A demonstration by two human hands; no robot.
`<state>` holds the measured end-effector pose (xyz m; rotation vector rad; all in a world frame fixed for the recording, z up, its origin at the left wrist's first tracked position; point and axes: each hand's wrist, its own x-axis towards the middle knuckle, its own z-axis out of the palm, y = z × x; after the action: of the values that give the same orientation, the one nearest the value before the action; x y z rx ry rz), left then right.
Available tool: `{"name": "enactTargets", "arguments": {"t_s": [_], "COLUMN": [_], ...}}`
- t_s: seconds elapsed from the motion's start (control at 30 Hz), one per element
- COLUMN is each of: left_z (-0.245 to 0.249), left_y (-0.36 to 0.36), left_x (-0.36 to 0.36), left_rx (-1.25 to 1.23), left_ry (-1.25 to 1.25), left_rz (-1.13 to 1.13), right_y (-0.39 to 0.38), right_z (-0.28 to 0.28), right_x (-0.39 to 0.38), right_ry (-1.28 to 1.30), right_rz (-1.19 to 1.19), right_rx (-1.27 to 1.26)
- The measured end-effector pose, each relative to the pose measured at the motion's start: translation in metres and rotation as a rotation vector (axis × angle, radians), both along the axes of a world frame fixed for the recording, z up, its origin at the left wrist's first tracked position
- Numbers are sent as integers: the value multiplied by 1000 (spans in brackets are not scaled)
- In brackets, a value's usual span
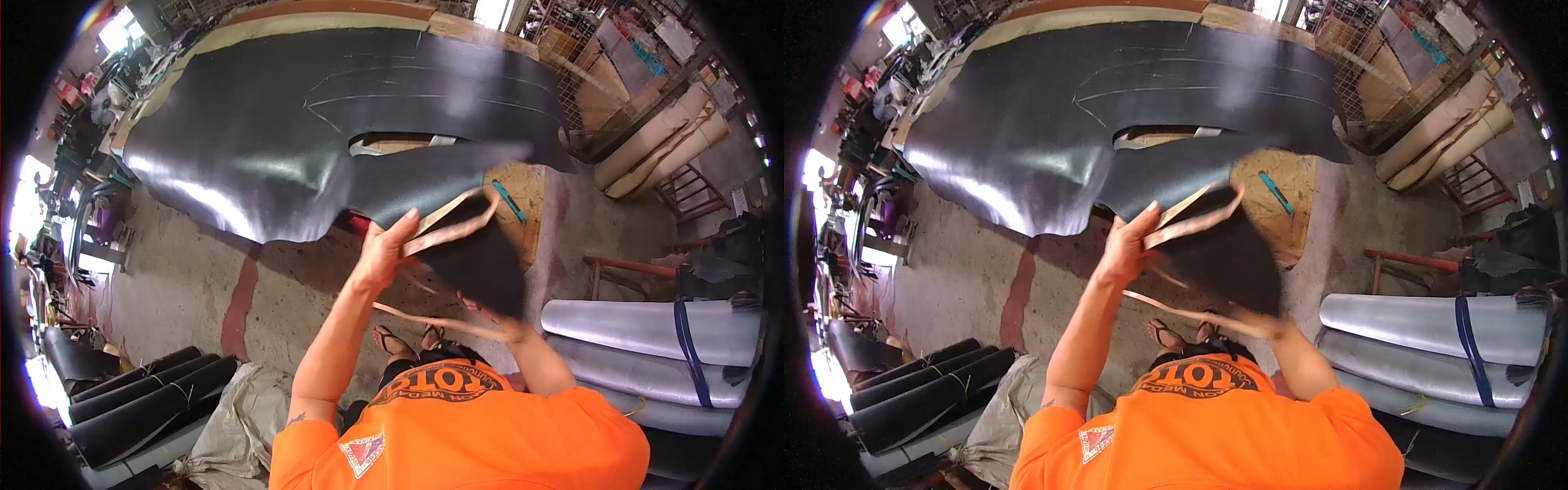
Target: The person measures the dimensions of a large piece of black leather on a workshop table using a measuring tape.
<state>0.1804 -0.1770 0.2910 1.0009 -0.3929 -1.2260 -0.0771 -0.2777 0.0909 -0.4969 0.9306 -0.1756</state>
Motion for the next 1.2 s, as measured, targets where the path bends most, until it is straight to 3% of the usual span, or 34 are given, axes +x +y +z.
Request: {"name": "enactTargets", "arguments": {"t_s": [0.03, 0.1, 0.13, 0.17, 0.2, 0.23, 0.27, 0.3, 0.37, 0.43, 0.5, 0.57, 0.6, 0.63, 0.67, 0.73, 0.77, 0.87, 0.93, 1.0, 1.03, 1.07, 1.1, 1.17, 1.2], "left_z": [-18, -52, -72, -88, -105, -139, -156, -167, -179, -198, -192, -151, -151, -153, -153, -126, -117, -105, -84, -73, -66, -54, -35, 3, 11], "left_y": [-15, -26, -25, -24, -25, -27, -29, -30, -35, -25, -7, 16, 24, 33, 41, 56, 63, 90, 116, 139, 150, 154, 155, 152, 148], "left_x": [-13, -56, -77, -94, -105, -114, -118, -123, -129, -135, -136, -124, -115, -103, -84, -33, -9, 72, 124, 174, 197, 221, 240, 268, 279], "left_rx": [88, 174, 145, 115, 254, 169, 187, 204, 297, 447, 614, 669, 567, 462, 358, 305, 272, 179, 47, -40, -78, 4, 29, 79, 36], "left_ry": [28, 558, 627, 692, 772, 813, 770, 734, 452, 246, -34, -159, -256, -350, -450, -426, -415, -734, -972, -1140, -1220, -1367, -1251, -1012, -1028], "left_rz": [1, -202, -200, -200, -138, -189, -204, -235, -260, -418, -580, -861, -948, -1021, -1080, -1081, -1099, -1005, -849, -646, -540, -577, -595, -615, -619], "right_y": [-4, -2, -9, -5, -2, -7, -13, -9, 9, 25, 40, 67, 87, 99, 108, 126, 137, 168, 172, 164, 160, 152, 146, 135, 134], "right_z": [12, 16, -16, -10, -4, -20, -41, -66, -57, -60, -156, -166, -154, -186, -177, -201, -202, -169, -112, -60, -81, -41, 23, 93, 125], "right_x": [-8, -14, -29, -37, -45, -68, -92, -118, -129, -148, -198, -202, -198, -213, -209, -207, -192, -140, -44, 44, 67, 119, 179, 265, 302], "right_ry": [-115, -119, -126, -223, -333, -350, -360, -183, 35, 136, 233, 917, 994, 1095, 1130, 1013, 987, 1010, 1084, 845, 648, 546, 524, 218, 65], "right_rz": [300, 114, -26, -186, -336, -315, -296, -221, -424, -396, -341, 117, 135, 437, 755, 1289, 1222, 896, 544, 492, 372, 264, 235, 189, 164], "right_rx": [-61, -172, -84, -114, -142, -27, 90, 56, 87, 42, 26, -393, -449, -622, -678, -912, -863, -616, -356, -559, -887, -1086, -1151, -1061, -1122]}}
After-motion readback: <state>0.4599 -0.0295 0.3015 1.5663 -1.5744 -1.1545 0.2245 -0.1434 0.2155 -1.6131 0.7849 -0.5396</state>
